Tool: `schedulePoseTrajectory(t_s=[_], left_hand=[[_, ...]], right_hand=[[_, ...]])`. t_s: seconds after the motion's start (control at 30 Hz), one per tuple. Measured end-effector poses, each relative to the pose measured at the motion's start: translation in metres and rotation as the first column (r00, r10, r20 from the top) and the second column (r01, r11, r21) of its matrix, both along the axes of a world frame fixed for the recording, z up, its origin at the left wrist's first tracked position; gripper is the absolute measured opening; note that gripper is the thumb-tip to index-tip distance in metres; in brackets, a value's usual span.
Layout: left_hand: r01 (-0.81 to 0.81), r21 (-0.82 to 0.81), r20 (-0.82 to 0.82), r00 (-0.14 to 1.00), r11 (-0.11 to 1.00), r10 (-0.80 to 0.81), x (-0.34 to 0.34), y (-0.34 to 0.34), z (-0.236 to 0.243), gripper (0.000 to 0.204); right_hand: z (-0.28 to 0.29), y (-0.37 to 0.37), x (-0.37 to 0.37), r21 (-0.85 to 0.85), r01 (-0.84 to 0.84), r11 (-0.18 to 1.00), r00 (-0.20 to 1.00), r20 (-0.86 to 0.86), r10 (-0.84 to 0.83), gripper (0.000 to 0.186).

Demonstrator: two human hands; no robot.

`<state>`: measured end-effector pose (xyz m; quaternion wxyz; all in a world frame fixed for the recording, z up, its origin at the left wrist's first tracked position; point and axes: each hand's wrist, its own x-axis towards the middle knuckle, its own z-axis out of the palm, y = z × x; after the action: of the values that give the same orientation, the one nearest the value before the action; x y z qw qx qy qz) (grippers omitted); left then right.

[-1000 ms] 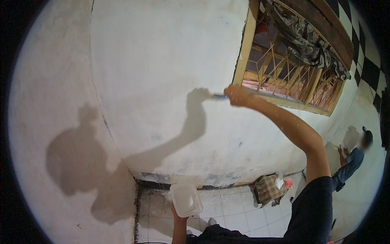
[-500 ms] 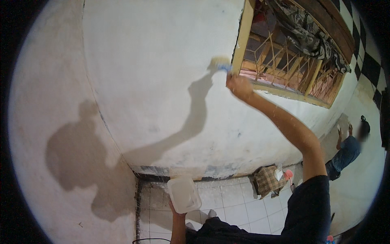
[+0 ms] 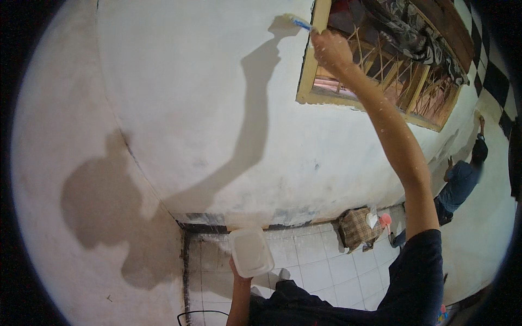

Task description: The person dips a brush into a container of white paint and applies it to a wall.

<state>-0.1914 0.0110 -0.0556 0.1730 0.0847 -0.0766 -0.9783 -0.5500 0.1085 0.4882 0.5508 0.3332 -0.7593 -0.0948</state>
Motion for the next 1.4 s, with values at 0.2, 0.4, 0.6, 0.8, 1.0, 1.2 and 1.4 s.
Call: schedulePoseTrajectory(t_s=[0.2, 0.4, 0.6, 0.8, 1.0, 1.2, 1.4], left_hand=[[-0.074, -0.542, 0.163, 0.968, 0.837, 0.191, -0.002, 0.000, -0.027, 0.044], [-0.063, -0.012, 0.117, 0.991, 0.998, 0.064, -0.008, -0.001, -0.004, 0.043], [-0.084, -0.032, 0.081, 0.993, 0.996, 0.087, -0.002, 0.007, 0.025, 0.042], [-0.108, -0.131, 0.102, 0.987, 0.985, 0.122, 0.009, 0.003, -0.023, 0.039], [-0.161, 0.006, 0.135, 0.978, 0.987, 0.159, 0.005, 0.000, 0.004, 0.039], [-0.197, -0.003, 0.109, 0.974, 0.980, 0.196, 0.023, -0.015, -0.002, 0.039], [-0.222, -0.161, 0.253, 0.932, 0.962, 0.258, 0.037, -0.023, -0.039, 0.036]], right_hand=[[-0.197, 0.001, -0.012, 0.223, -0.058, 0.973, 0.990, 0.140, 0.027, 0.025], [-0.254, 0.008, -0.004, 0.382, -0.147, 0.912, 0.807, 0.580, -0.113, 0.017], [-0.082, -0.014, -0.019, 0.092, -0.170, 0.981, 0.959, 0.245, 0.143, 0.012], [-0.072, -0.039, 0.025, 0.010, -0.025, 1.000, 0.998, 0.065, 0.025, 0.016], [-0.300, -0.021, 0.007, 0.243, -0.077, 0.967, 0.932, 0.363, -0.016, 0.027], [-0.413, -0.022, 0.018, 0.319, -0.154, 0.935, 0.587, 0.791, -0.173, 0.008], [-0.510, -0.054, 0.009, 0.346, -0.160, 0.925, 0.402, 0.878, -0.259, 0.014]])
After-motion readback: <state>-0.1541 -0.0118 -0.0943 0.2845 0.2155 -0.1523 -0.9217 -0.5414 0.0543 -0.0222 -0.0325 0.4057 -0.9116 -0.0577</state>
